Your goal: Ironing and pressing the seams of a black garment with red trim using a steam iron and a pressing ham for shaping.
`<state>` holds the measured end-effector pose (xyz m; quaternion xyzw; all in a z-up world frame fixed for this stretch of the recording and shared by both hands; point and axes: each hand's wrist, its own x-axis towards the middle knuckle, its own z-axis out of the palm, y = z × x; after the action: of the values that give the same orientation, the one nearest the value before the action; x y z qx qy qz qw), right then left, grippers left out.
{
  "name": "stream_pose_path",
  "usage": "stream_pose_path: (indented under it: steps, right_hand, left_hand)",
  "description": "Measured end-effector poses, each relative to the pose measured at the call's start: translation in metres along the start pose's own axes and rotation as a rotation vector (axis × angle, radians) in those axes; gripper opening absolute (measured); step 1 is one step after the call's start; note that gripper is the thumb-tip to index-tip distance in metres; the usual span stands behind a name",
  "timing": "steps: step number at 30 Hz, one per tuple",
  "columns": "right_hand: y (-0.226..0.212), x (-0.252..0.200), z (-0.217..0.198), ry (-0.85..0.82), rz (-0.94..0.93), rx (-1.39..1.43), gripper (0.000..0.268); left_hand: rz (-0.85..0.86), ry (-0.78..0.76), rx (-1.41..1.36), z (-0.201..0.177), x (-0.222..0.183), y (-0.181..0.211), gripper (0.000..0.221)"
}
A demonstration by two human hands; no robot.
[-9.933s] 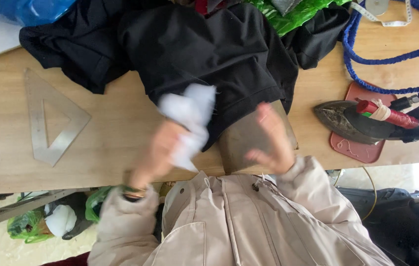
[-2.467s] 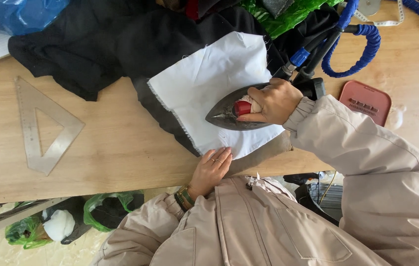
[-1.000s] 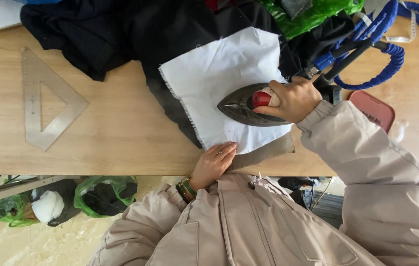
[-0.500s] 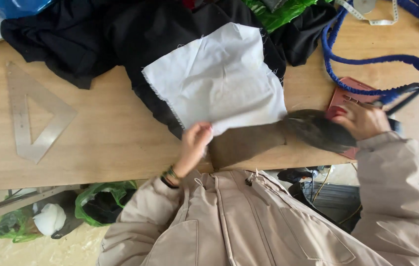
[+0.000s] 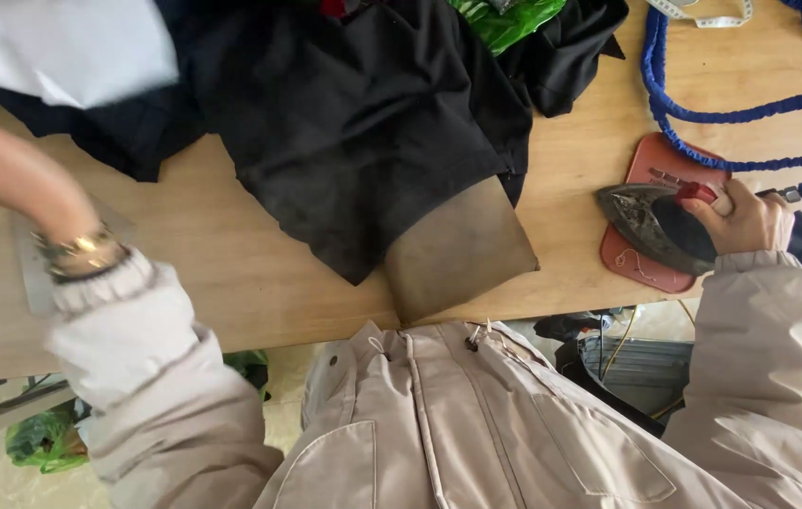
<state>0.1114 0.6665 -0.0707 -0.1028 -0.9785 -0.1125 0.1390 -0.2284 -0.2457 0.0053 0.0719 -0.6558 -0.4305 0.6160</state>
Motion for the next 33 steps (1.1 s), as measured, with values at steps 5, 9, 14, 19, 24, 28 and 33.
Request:
stream_pose_path:
  steps: [5,9,14,19,24,28,33]
  right_hand:
    - [-0.010,-0.017,-0.026,-0.026,-0.033,0.006,0.058]
    - [-0.015,-0.051,-0.056,0.084,0.029,0.031,0.067]
    - [-0.007,-0.073,-0.076,-0.029,0.173,0.102,0.087]
    - [0.001,-0.073,-0.078,-0.223,0.248,0.052,0.117]
    - [0.006,-0.074,-0.073,-0.134,0.161,-0.032,0.100]
    - [0.012,-0.075,-0.068,-0.132,0.178,-0.001,0.099]
    - [-0.001,-0.071,-0.072,-0.099,0.218,0.032,0.093]
  left_hand:
    - [-0.333,-0.785,-0.175,-0.030,-0.161,0.154,0.074]
    - [0.163,-1.471,-0.080,-0.058,-0.266,0.202,0.066]
    - [0.278,-1.577,-0.117,-0.078,-0.284,0.221,0.058]
    - [0.348,-1.562,-0.078,-0.088,-0.286,0.218,0.065]
    - [0.327,-1.542,0.079,-0.095,-0.289,0.219,0.091]
    - [0.299,-1.492,0.093,-0.092,-0.290,0.222,0.081]
    - [0.284,-1.465,0.115,-0.092,-0.293,0.223,0.082]
